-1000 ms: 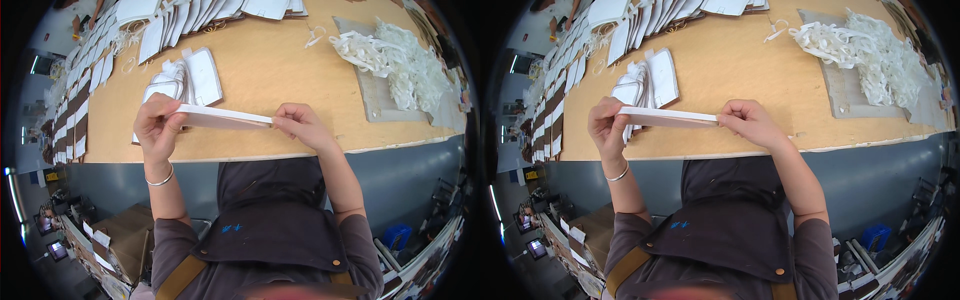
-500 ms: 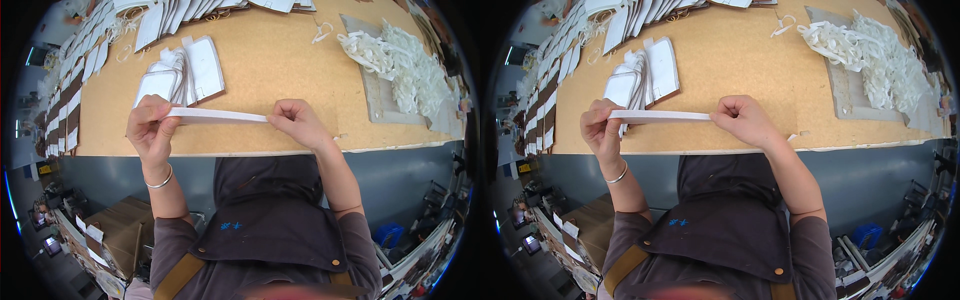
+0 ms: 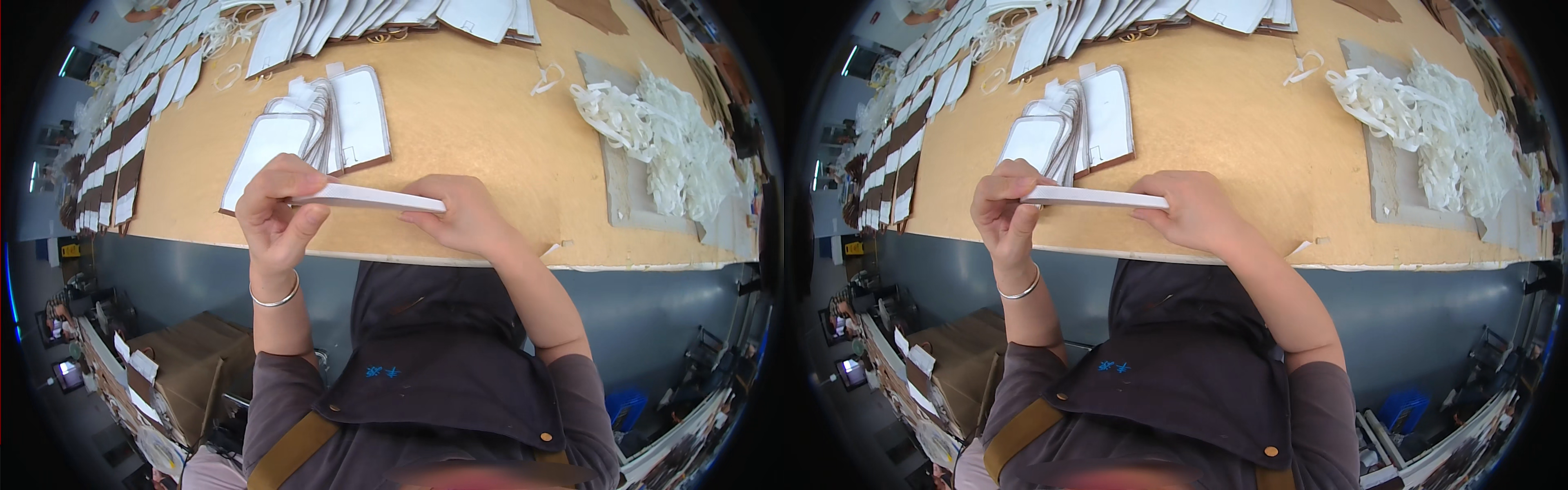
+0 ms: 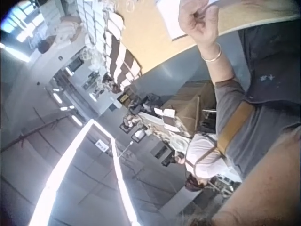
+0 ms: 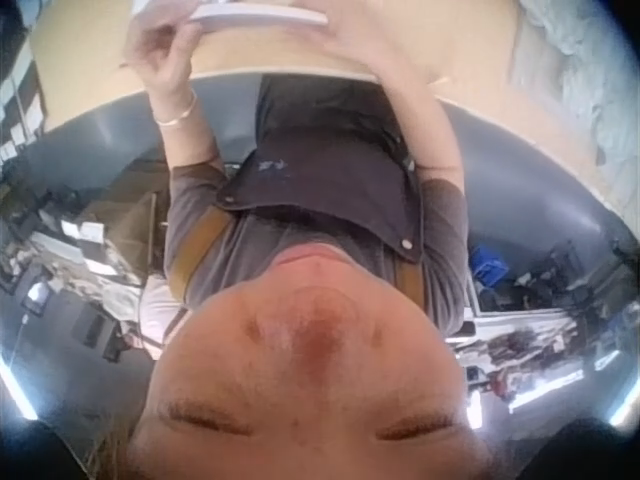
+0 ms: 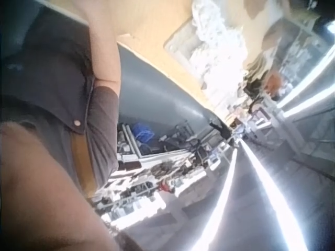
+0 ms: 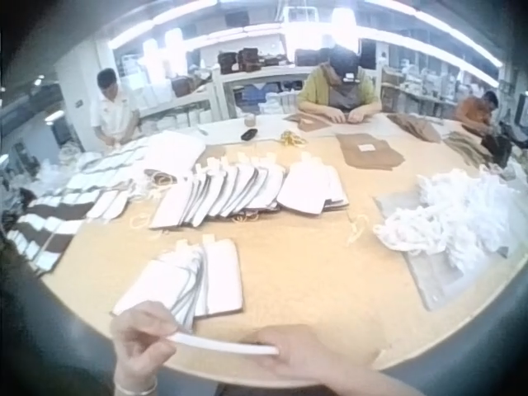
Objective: Applying double-sided adhesive tape to leather components to prepare them for assembly.
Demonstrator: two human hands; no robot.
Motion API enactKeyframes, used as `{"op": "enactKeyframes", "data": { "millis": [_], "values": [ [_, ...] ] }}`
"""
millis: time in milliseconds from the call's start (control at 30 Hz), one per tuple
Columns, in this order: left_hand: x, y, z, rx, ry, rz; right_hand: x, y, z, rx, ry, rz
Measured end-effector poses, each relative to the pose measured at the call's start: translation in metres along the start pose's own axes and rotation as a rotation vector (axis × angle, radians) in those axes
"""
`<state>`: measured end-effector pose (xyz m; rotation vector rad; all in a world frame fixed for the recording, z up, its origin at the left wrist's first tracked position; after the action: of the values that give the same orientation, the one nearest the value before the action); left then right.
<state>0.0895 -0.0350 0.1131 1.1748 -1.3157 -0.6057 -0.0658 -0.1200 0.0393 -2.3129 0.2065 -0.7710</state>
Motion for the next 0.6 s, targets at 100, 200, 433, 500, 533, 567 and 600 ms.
{"op": "enactKeyframes", "data": {
  "millis": [100,200,433,500,533,567,600],
  "values": [
    [-0.005,0.0,-0.002,-0.022,-0.006,-0.051,-0.005,0.004,0.009,0.093,-0.083,0.153],
    [-0.002,0.002,0.001,0.006,-0.074,-0.124,-0.009,0.004,0.008,0.121,-0.026,0.146],
    [-0.012,-0.038,-0.033,0.827,0.194,-0.28,-0.084,0.048,-0.014,0.629,0.437,0.357],
    [-0.013,-0.05,-0.012,0.963,0.129,-0.222,-0.109,0.066,-0.023,0.974,0.777,0.363],
    [-0.012,-0.056,0.007,1.094,0.059,-0.159,-0.112,0.067,-0.022,0.97,0.774,0.363],
    [-0.009,-0.064,0.02,1.091,0.064,-0.16,-0.116,0.069,-0.023,1.043,0.837,0.385],
    [-0.003,-0.07,0.035,1.125,0.092,-0.09,-0.121,0.071,-0.023,1.115,0.899,0.406]
  ]
}}
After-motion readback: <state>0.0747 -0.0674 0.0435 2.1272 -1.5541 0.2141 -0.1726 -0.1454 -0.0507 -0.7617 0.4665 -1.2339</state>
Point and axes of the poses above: each hand's wrist, its own x-axis towards the middle knuckle, its own z-axis out of the palm, y = z × x, the point moved 7 cm from there along x, towards the middle knuckle, and after that the axes turned 15 degrees about -z, right-handed, at the moved point
